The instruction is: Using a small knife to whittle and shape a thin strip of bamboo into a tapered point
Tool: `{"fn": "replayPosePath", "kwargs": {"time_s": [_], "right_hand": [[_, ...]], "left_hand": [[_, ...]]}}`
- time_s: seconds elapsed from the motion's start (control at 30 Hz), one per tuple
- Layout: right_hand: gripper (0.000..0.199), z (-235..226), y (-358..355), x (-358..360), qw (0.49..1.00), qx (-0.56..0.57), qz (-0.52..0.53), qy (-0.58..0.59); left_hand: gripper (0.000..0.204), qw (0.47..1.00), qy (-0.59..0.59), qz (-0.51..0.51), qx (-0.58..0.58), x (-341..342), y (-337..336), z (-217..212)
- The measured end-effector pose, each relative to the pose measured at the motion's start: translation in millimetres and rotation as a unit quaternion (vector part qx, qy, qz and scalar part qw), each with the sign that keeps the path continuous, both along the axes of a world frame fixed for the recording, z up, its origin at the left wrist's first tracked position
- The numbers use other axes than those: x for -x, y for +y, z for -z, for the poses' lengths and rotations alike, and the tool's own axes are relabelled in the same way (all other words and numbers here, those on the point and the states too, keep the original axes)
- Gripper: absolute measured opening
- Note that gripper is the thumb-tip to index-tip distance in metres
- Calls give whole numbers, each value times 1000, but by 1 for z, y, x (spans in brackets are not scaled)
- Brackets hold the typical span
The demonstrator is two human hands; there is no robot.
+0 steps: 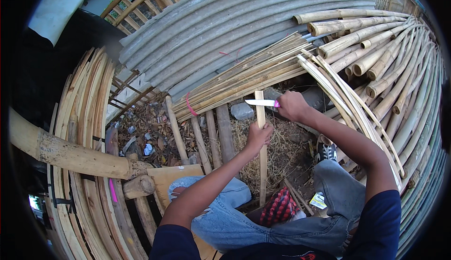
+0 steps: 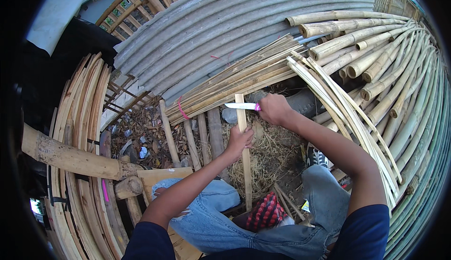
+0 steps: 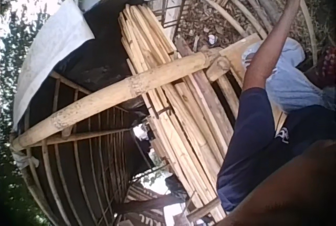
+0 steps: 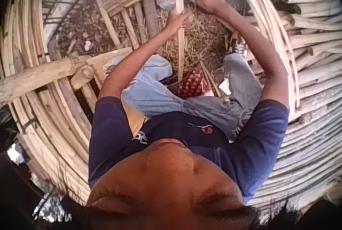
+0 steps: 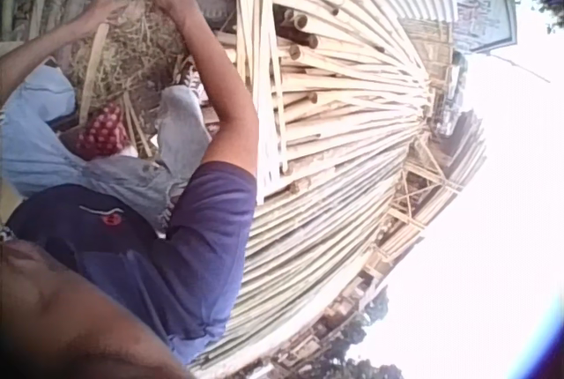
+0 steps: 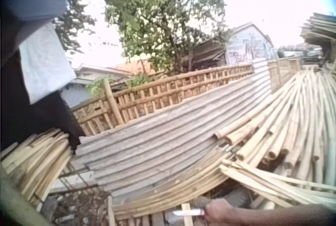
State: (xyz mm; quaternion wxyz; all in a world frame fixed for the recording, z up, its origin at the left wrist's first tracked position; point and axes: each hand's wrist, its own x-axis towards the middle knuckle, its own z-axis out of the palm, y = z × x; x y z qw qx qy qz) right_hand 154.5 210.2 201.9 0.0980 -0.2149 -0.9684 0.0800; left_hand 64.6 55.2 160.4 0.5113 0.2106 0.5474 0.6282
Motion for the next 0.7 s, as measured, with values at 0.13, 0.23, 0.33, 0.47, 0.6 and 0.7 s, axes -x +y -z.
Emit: {"fn": "replayPosePath", "kwargs": {"time_s": [0.13,0.23,0.33,0.47,0.6,0.7], "right_hand": [[21,0,-2,2,981,53,-149,-114],[21,-1,-1,4,998,35,-49,-29],[21,-1,2,5,999,29,-32,-5],[22,0,3,5,987,67,-109,-92],[23,10,-1,7,995,61,-41,-67],[22,11,-2,9,989,19,-122,-82]], "left_hand": [[23,1000,-21,16,16,1,-2,-1],[22,1000,-12,3,2,2,0,0],[22,1000,-2,1,9,2,1,3],[22,1000,5,0,7,2,0,5],[22,1000,-9,-2,1,3,3,10],[20,1000,5,-1,12,2,4,11]]}}
